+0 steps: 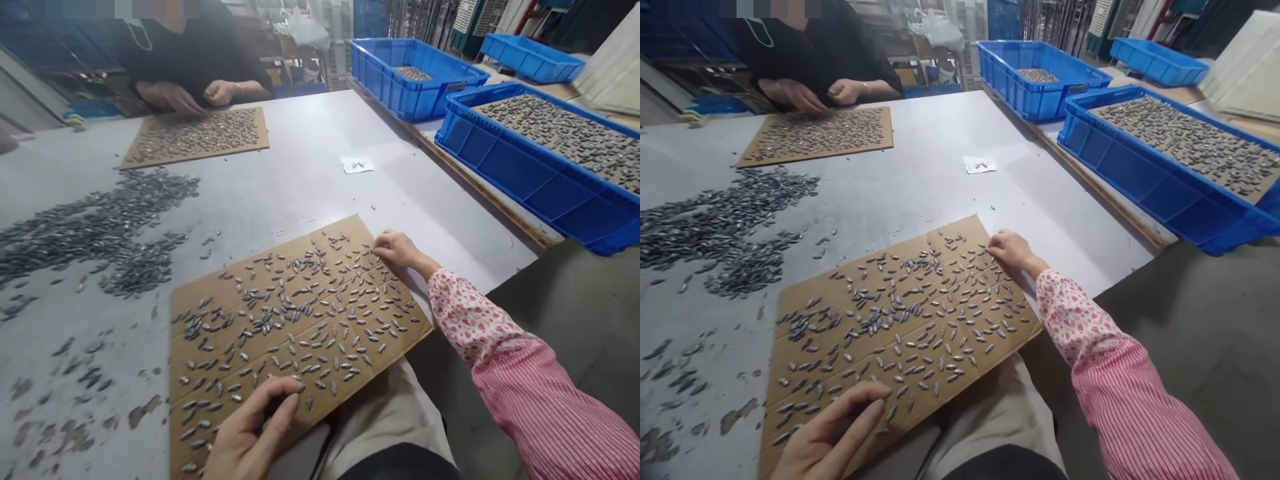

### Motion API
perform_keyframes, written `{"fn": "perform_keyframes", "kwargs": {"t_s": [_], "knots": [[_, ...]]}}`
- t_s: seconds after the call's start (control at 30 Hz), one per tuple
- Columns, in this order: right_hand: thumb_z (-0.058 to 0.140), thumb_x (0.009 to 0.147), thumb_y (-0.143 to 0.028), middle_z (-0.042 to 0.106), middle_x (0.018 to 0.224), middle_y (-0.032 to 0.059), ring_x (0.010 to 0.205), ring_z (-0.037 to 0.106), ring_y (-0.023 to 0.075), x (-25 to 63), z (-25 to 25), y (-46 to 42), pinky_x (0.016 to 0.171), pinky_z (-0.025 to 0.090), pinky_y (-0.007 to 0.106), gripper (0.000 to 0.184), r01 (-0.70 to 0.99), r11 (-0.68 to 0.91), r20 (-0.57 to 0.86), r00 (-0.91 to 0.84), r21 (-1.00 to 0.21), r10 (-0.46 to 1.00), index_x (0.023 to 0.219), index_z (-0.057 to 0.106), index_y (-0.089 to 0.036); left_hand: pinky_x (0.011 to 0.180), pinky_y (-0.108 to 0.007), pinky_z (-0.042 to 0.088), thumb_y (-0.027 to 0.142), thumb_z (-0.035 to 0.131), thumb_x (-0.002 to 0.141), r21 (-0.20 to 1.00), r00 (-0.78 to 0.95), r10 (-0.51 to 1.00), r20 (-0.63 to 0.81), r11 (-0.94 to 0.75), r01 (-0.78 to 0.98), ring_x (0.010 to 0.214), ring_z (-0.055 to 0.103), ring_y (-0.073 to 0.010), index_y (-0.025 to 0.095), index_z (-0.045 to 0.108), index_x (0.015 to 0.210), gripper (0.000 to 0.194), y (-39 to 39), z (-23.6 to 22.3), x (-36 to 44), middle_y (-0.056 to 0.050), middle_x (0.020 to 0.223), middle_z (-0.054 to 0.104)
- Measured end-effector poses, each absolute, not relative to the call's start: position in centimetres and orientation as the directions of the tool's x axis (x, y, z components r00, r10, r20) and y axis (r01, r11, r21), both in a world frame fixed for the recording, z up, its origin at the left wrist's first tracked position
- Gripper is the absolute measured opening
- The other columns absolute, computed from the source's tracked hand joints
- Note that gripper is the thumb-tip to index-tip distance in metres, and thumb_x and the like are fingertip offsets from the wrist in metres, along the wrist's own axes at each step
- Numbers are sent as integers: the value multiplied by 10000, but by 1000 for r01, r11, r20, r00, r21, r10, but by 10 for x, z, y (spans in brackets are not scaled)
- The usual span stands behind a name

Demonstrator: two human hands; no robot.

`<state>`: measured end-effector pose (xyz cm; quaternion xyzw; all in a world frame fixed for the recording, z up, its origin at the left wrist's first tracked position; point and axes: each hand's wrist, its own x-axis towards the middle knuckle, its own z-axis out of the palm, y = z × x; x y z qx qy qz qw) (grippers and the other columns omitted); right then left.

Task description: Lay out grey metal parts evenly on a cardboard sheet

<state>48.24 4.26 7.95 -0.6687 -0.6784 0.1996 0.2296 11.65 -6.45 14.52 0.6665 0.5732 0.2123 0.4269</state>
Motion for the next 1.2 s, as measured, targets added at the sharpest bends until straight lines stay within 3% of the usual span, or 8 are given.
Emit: {"fn": "perform_keyframes", "kwargs": {"t_s": [0.13,0.27,0.4,0.5,0.7,0.87,0.97,1.2], "knots": [[651,793,-256,624,779,27,703,555,134,483,93,37,678,422,250,98,787,70,30,-66,-613,997,793,713,-180,599,-229,508,592,550,771,778,299,936,-188,-44,626,655,613,-161,203,693,781,414,-50,150,123,-29,708,666],[621,811,-232,626,787,35,715,546,142,471,98,28,698,421,273,100,752,82,132,6,-654,991,791,696,-170,656,-260,499,477,497,828,698,351,929,-116,-175,694,682,611,-157,202,682,879,335,-31,153,131,-43,795,686],[606,850,-300,634,879,49,804,547,159,429,97,11,718,409,280,149,710,270,118,-257,-650,959,873,696,-184,687,-275,475,360,470,854,544,395,915,-89,-287,788,729,609,-161,208,684,875,263,-5,139,141,-37,806,664],[594,870,-295,628,885,45,835,530,161,387,95,2,711,373,271,138,739,380,82,-406,-557,910,868,692,-197,699,-277,460,311,498,853,443,414,906,-83,-339,830,748,599,-162,213,691,891,220,10,123,148,-33,820,640],[537,911,-305,622,894,74,877,507,193,342,96,2,761,341,305,204,853,430,18,-445,-296,895,856,682,-173,703,-273,433,313,506,889,327,520,854,-6,-490,808,824,574,-175,224,685,929,203,18,107,162,-46,866,610],[504,920,-238,628,909,94,902,511,201,339,106,3,789,336,313,198,861,455,-53,-478,-228,877,873,679,-157,730,-292,412,338,390,950,228,587,809,-25,-567,791,863,550,-188,195,669,899,317,19,104,169,-71,872,599],[561,886,-239,629,880,75,868,518,193,345,108,7,754,338,299,152,840,468,-78,-505,-275,860,839,690,-173,727,-289,406,326,366,958,235,596,803,-29,-574,785,859,546,-182,194,664,880,336,19,101,169,-66,874,595],[574,886,-275,621,888,59,873,511,184,342,96,25,754,345,283,150,843,414,36,-429,-344,903,886,702,-196,725,-266,423,339,444,927,404,598,801,-28,-538,740,852,566,-164,249,666,979,245,18,89,150,-31,893,600]]}}
